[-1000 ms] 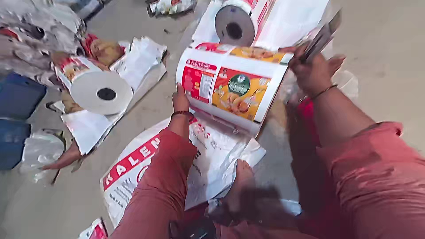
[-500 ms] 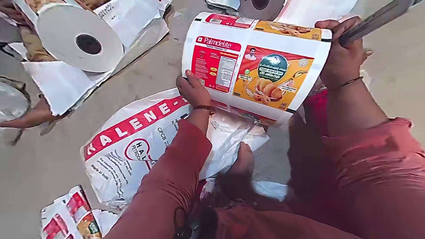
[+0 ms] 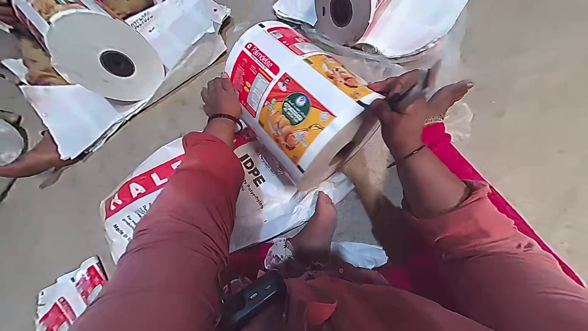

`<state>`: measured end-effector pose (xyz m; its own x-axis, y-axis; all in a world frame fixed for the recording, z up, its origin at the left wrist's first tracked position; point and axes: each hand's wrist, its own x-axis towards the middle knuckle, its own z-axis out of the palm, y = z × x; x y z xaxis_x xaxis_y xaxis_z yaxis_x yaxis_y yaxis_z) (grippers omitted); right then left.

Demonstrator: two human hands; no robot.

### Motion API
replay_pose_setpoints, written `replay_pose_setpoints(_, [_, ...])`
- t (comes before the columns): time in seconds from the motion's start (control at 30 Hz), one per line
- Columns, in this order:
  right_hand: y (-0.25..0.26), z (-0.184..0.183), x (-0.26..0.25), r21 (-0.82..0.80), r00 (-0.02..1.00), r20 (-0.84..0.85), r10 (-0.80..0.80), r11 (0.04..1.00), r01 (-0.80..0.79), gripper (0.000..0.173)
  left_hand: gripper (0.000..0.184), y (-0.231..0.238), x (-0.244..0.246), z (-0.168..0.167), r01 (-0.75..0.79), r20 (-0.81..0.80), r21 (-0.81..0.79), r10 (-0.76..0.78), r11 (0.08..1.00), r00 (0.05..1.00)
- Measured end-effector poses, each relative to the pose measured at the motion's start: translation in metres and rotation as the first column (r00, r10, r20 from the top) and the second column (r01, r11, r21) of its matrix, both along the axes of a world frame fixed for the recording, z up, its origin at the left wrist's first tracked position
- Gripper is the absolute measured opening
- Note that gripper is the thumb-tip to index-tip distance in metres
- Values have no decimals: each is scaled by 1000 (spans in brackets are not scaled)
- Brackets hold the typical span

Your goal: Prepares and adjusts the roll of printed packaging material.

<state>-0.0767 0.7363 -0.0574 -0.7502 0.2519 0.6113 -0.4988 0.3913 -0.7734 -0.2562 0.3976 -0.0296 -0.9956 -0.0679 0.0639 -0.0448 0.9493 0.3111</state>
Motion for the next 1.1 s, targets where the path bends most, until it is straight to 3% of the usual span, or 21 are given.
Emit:
replay_pose_setpoints(0.07, [-30, 19, 7, 157, 981, 115, -153, 979, 134, 31, 64, -12, 1, 22, -61, 65, -116, 69, 991, 995])
replay_pose_setpoints(0.13, [-65, 44, 21, 286, 966, 146, -212, 944, 164, 34, 66, -31, -3, 35, -58, 88, -110, 68, 992, 994])
replay_pose_setpoints(0.23, [-105, 56, 41, 383, 984, 140, -113, 922, 52, 38, 74, -52, 15, 35, -34, 153, 187, 5, 982, 988])
replay_pose_setpoints(0.33, [-142, 47, 56, 485, 987, 150, 49, 867, -117, 31, 68, -75, 83, 27, 50, 183, 575, -188, 817, 965])
replay_pose_setpoints(0.43, [-178, 29, 64, 615, 993, 20, 118, 781, -105, 23, 68, -101, 162, -6, 62, 157, 755, -272, 652, 949])
replay_pose_setpoints(0.5, [-197, 25, 68, 636, 989, -49, 137, 768, -75, 22, 64, -111, 209, -39, 111, 60, 785, -253, 609, 966])
replay_pose_setpoints(0.63, [-215, 40, 76, 682, 974, 57, 217, 704, -197, 28, 58, -100, 272, -63, -87, 114, 911, -43, 403, 993])
replay_pose_setpoints(0.73, [-217, 59, 85, 621, 948, 222, 227, 717, -317, 29, 69, -107, 278, -71, -9, 57, 903, -100, 429, 993])
replay_pose_setpoints(0.83, [-216, 58, 90, 544, 965, 219, 144, 803, -243, 29, 72, -114, 271, -74, 122, -42, 828, -155, 547, 987])
replay_pose_setpoints(0.97, [-225, 50, 91, 626, 984, 122, 130, 759, -178, 38, 68, -120, 266, -76, 133, -68, 788, -130, 601, 989])
replay_pose_setpoints(1.1, [-228, 65, 98, 660, 969, 240, 53, 723, -203, 36, 68, -124, 266, -73, 104, -8, 742, -146, 662, 989])
